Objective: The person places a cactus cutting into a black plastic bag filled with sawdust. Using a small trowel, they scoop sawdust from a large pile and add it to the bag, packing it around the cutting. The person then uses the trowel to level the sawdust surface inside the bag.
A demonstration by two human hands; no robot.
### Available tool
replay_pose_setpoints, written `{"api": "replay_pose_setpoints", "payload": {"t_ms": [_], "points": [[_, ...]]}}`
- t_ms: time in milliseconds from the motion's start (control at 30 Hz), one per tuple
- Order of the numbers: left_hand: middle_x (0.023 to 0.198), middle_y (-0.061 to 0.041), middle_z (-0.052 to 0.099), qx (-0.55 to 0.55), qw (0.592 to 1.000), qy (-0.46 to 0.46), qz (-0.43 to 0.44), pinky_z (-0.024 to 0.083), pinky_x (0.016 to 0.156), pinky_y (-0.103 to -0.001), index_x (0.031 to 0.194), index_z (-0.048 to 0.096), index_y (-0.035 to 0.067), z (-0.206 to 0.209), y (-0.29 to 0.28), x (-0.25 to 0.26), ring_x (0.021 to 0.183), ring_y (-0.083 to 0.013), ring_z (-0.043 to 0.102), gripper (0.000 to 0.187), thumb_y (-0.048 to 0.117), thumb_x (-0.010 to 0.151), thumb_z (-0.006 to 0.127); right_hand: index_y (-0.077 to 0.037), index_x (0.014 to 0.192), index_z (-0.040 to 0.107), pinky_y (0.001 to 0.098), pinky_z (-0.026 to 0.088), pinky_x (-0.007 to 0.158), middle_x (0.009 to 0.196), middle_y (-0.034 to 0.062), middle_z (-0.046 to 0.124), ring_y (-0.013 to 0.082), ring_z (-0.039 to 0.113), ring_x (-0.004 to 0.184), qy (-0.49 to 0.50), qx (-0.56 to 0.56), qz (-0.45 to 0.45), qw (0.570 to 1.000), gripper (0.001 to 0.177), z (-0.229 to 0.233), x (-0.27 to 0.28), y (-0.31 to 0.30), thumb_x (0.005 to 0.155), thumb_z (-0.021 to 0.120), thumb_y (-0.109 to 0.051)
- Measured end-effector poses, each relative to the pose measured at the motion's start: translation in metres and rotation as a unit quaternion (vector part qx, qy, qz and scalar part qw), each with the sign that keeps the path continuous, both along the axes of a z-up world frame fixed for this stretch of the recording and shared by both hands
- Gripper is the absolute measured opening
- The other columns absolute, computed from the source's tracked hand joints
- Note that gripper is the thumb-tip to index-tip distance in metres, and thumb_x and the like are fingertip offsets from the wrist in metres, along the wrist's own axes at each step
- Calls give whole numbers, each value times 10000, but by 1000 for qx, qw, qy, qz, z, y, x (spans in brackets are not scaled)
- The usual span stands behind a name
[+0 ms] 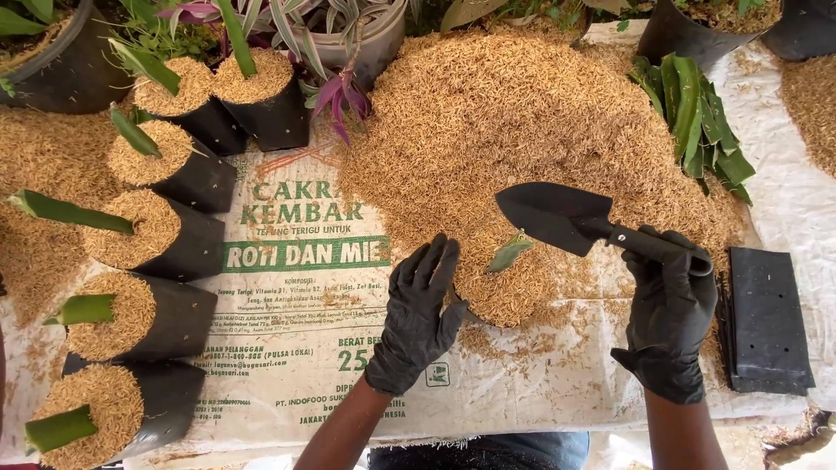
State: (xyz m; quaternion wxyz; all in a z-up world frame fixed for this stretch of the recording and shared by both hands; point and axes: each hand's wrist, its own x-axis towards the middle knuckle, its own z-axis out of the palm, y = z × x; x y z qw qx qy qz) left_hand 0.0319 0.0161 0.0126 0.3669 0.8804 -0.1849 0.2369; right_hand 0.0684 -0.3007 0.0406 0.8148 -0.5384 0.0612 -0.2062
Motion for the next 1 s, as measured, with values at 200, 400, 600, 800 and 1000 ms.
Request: {"api": "replay_pose_setpoints", "payload": {"t_ms": [200, 400, 600, 800, 1000], "points": [[1679, -144, 373, 35, 999, -17, 19, 379, 1185, -576, 1643, 306, 180, 4, -8, 9, 1532, -374, 426, 743, 665, 1081, 282, -56, 1208, 678, 249, 685, 782, 1203, 138, 719, 257, 745, 1056, 46, 59, -69, 995, 347, -17, -4, -14, 969, 753, -297], [1671, -160, 382, 47, 999, -7, 17, 363, 1183, -587, 1637, 334, 216, 16, -13, 18, 1518, -397, 430, 760, 703, 1060, 245, -98, 1172, 662, 161, 642, 746, 1092, 77, 752, 120, 734, 826, 118, 63, -106, 985, 360, -29, -14, -25, 1006, 688, -416], [1691, -161, 340, 54, 997, 34, -53, 303, 1196, -575, 1606, 417, 258, 28, -14, 27, 1534, -398, 397, 750, 712, 1026, 276, -141, 1078, 706, 244, 648, 615, 951, 44, 730, 183, 703, 679, 131, 72, -185, 971, 166, -64, -30, -41, 999, 761, -276], [1693, -197, 325, 75, 994, 34, -76, 286, 1216, -612, 1613, 393, 264, 26, -10, 25, 1550, -437, 358, 766, 727, 1024, 234, -166, 1059, 612, 243, 682, 753, 950, 26, 692, 187, 736, 785, 186, 46, -180, 965, 129, -76, -48, -41, 1049, 720, -237], [1663, -196, 368, 104, 994, 14, -39, 323, 1195, -574, 1594, 429, 203, 27, -9, 10, 1513, -403, 418, 779, 705, 1029, 238, -114, 1026, 609, 285, 695, 795, 969, 33, 661, 218, 738, 842, 215, -28, -169, 962, 184, -69, -65, -35, 993, 775, -187]]}}
